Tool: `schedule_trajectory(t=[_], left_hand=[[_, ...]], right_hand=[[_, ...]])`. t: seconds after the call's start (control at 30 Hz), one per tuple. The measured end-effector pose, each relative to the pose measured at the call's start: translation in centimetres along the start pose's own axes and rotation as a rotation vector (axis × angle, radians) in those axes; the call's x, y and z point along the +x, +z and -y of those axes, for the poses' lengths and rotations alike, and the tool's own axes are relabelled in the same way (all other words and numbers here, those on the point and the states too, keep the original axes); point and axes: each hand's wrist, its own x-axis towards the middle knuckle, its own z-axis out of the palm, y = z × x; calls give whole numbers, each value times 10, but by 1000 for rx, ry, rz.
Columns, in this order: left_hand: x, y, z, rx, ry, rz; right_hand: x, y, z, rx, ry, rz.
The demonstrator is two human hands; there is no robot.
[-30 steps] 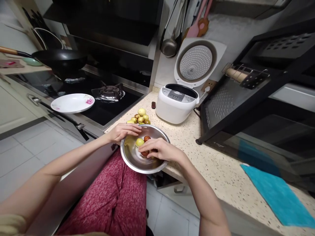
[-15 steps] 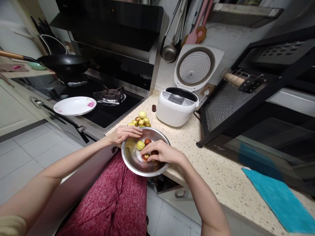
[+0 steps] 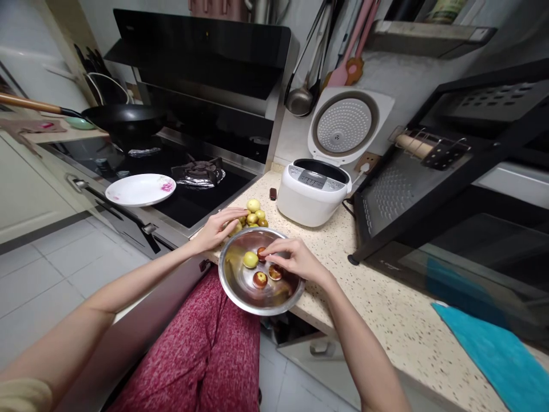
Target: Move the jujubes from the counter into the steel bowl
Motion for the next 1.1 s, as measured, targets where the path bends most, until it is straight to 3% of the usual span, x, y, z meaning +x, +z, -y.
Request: schedule_trajectory(t=[0.23, 0.37, 0.5, 0.93, 1.1], left_hand=[[8, -1, 12, -10, -196, -11], [18, 1, 23, -33, -214, -71], [21, 7, 27, -76, -283, -31], [16, 8, 14, -10, -427, 9], [14, 13, 7, 140, -372, 1]], right_hand=[[1, 4, -3, -25, -3, 0], [0, 5, -5, -15, -8, -5], [1, 5, -6, -20, -9, 0], [0, 5, -7, -36, -9, 4], [0, 6, -7, -47, -15, 7]])
